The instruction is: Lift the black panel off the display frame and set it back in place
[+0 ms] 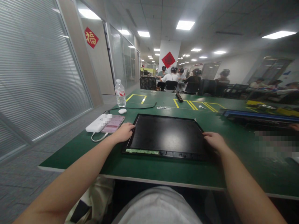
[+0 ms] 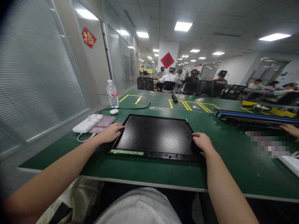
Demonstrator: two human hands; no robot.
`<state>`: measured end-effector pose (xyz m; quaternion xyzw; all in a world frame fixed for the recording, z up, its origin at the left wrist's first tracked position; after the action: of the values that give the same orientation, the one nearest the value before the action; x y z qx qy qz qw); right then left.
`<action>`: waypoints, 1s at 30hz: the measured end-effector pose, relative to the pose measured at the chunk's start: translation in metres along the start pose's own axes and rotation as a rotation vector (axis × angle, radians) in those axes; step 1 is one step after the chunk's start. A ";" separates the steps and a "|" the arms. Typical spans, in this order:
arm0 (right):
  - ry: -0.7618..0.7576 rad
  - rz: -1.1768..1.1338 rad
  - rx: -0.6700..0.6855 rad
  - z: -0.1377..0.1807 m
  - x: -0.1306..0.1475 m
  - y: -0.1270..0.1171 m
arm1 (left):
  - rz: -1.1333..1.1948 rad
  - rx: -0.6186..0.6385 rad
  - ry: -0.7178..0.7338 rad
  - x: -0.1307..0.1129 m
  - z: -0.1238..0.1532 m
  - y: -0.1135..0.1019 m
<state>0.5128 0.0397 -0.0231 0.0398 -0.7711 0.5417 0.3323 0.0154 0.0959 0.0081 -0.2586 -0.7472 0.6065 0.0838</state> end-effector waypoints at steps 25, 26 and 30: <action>0.036 -0.033 0.046 -0.007 -0.016 0.013 | 0.035 -0.023 -0.064 0.006 0.000 0.004; 0.031 -0.023 0.047 -0.007 -0.015 0.012 | 0.023 -0.026 -0.066 0.006 0.000 0.004; 0.027 0.005 0.056 -0.007 -0.012 0.011 | 0.059 -0.032 -0.061 0.003 0.002 0.001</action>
<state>0.5208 0.0464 -0.0374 0.0397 -0.7511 0.5645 0.3400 0.0127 0.0961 0.0058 -0.2634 -0.7510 0.6043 0.0388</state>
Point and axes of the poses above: each hand's wrist, its own z-axis away from the middle knuckle, its own y-axis out of the palm, x = y × z, the point moved 9 cm from there along -z, towards the middle knuckle, and after that the axes turned 4 degrees about -x, right-handed, at the moved point
